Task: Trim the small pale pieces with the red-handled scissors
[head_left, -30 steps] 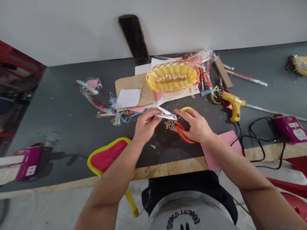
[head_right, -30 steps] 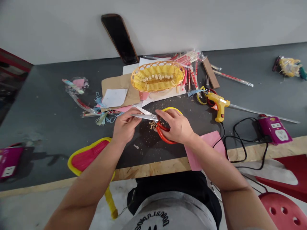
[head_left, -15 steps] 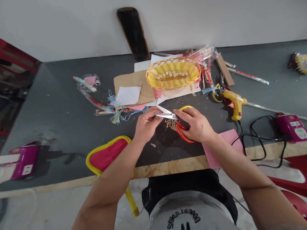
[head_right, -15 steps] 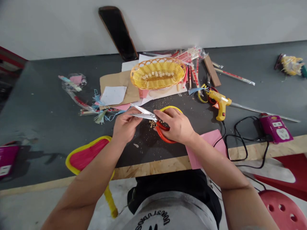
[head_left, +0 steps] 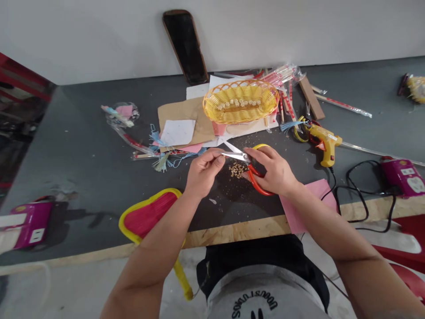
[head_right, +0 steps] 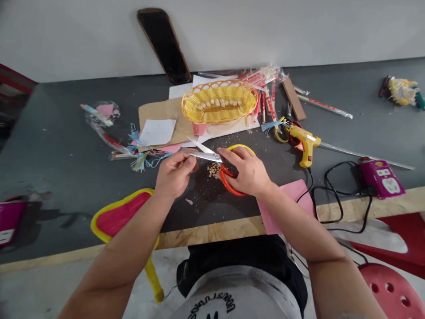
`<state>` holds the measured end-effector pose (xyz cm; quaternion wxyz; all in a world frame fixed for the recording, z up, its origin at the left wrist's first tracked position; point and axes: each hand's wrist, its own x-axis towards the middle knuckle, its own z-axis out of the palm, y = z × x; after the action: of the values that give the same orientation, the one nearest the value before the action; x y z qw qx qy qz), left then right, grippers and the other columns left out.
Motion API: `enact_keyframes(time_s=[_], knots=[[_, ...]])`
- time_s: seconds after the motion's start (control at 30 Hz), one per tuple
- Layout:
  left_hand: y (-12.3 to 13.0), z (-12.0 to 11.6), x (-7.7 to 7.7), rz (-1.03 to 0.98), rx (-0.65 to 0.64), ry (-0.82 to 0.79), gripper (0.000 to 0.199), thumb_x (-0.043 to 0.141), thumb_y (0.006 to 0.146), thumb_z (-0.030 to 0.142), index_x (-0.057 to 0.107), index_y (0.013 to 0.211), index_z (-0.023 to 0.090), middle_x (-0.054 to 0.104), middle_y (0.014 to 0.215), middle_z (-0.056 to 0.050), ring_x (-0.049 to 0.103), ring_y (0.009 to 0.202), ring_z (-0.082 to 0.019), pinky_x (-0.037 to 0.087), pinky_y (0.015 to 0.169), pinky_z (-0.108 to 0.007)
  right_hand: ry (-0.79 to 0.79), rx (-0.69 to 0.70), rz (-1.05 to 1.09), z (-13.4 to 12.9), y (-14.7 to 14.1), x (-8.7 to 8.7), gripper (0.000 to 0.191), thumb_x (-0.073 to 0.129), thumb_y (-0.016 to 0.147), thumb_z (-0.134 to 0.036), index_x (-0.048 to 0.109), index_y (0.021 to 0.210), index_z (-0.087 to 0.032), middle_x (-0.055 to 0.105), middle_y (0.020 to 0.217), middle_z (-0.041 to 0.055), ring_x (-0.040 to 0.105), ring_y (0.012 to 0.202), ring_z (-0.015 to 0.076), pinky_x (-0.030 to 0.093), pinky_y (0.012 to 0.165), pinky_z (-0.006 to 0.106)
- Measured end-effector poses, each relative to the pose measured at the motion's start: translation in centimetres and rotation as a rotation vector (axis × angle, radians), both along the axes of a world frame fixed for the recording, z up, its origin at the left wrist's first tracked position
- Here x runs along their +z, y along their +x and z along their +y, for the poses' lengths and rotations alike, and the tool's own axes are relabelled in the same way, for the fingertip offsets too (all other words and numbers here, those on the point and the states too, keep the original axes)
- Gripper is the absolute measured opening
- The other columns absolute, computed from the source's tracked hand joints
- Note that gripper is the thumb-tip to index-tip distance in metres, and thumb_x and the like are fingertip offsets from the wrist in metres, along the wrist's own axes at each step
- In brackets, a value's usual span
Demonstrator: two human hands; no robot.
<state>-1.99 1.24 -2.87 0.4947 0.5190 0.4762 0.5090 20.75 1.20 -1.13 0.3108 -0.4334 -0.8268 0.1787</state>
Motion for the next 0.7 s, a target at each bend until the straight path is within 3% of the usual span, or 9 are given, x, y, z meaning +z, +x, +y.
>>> enact_keyframes(time_s=[0.2,0.33,0.5,0.7], knots=[[0.0,-0.1,-0.1,-0.098,-0.008,-0.107,0.033,0.08,0.077,0.053,0.075,0.094,0.025,0.065,0.079,0.0,0.047,0.056,-0.009,0.039,0.05,-0.024,0.088,-0.007,-0.069,-0.1,-0.4,-0.2,0.052,0.067,0.089,-0.041,0.061,0.137,-0.021,0.067,0.111,0.0119,0.064,0.105,0.0293,0.056,0.095,0.047],[0.5,-0.3,0.4,-0.17,-0.037,-0.165,0.034,0.081,0.076,0.053,0.073,0.092,0.023,0.054,0.063,0.003,0.044,0.053,-0.008,0.035,0.043,-0.019,0.109,-0.049,-0.111,-0.2,-0.5,-0.3,0.05,0.065,0.09,-0.037,0.061,0.137,-0.022,0.068,0.111,0.0115,0.063,0.106,0.0293,0.055,0.096,0.046],[0.9,-0.6,1.4,-0.231,-0.084,-0.258,0.037,0.082,0.077,0.049,0.067,0.094,0.02,0.064,0.072,0.001,0.051,0.052,-0.007,0.031,0.037,-0.014,0.135,-0.09,-0.194,-0.2,-0.3,-0.2,0.048,0.061,0.093,-0.037,0.061,0.139,-0.024,0.066,0.111,0.0104,0.061,0.107,0.0279,0.054,0.097,0.045],[1.4,-0.8,2.4,-0.269,-0.091,-0.302,0.043,0.084,0.073,0.051,0.061,0.09,0.019,0.066,0.067,0.003,0.048,0.041,-0.005,0.034,0.031,-0.015,0.216,-0.149,-0.309,-0.3,-0.3,0.0,0.045,0.059,0.094,-0.031,0.063,0.139,-0.028,0.066,0.109,0.0097,0.062,0.101,0.026,0.054,0.09,0.041]])
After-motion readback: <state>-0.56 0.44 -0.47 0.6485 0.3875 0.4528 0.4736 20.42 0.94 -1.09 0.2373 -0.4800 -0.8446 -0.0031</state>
